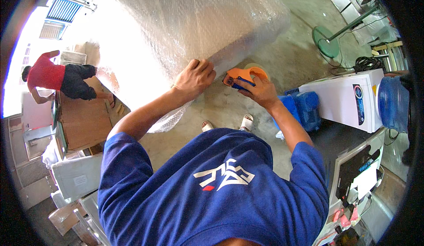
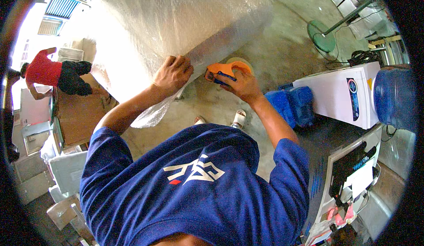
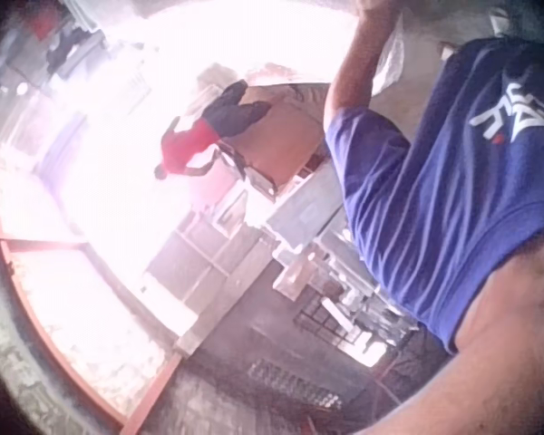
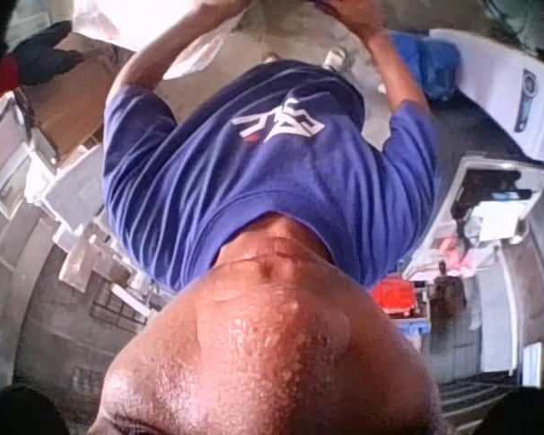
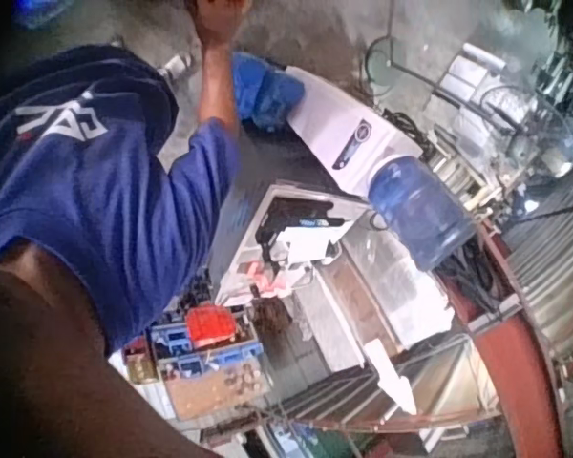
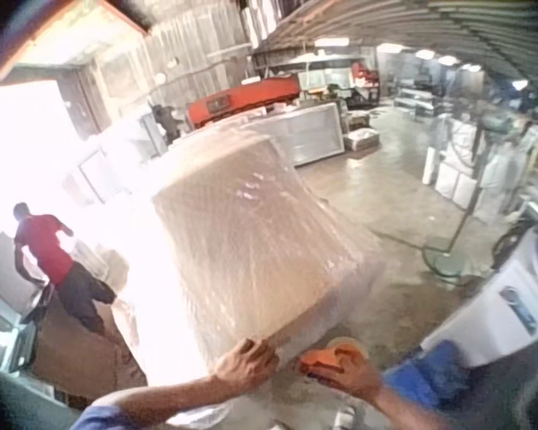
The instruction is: The person wraps a large rectangular object with bubble wrap and secures it using a handheld tape dispenser. They repeatedly apply tape along edges and seams, rotate the package to access different sides, and smooth the wrap to ensure coverage.
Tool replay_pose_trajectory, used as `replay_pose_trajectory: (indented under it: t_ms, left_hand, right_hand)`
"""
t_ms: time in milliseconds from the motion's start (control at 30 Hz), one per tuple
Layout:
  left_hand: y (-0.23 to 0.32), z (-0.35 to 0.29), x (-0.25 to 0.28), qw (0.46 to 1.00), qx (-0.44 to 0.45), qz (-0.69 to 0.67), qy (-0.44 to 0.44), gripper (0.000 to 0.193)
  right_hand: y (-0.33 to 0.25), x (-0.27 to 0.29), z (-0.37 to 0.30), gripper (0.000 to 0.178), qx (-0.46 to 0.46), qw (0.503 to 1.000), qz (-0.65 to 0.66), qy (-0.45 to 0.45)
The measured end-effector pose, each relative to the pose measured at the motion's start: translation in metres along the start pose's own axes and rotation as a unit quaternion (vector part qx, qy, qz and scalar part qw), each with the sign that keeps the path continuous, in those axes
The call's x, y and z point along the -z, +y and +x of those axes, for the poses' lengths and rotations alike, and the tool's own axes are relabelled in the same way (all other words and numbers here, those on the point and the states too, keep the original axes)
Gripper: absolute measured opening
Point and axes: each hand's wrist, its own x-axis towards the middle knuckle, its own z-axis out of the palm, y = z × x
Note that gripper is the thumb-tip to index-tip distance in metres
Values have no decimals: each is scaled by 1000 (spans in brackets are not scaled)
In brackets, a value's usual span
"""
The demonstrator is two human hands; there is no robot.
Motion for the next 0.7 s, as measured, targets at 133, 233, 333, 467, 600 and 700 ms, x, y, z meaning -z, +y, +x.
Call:
replay_pose_trajectory:
  t_ms: [133,233,333,467,600,700]
  left_hand:
    - [6,-10,-8,997,-26,20,69,37]
    - [26,-22,-23,986,-151,40,60,49]
    - [38,-25,-36,944,-122,269,-145,60]
    - [41,-6,-43,873,-166,396,-230,65]
    - [44,19,-47,883,-133,399,-207,64]
    - [42,13,-76,914,-74,382,-113,64]
  right_hand:
    - [9,-12,17,53,-7,999,-37,-9]
    - [10,-18,30,52,1,999,-36,2]
    - [20,-31,18,53,-27,999,-42,4]
    - [45,-47,-11,54,-150,985,-86,-1]
    - [55,-46,-30,56,-236,968,-86,-22]
    - [24,-51,-21,57,-303,948,-95,-9]
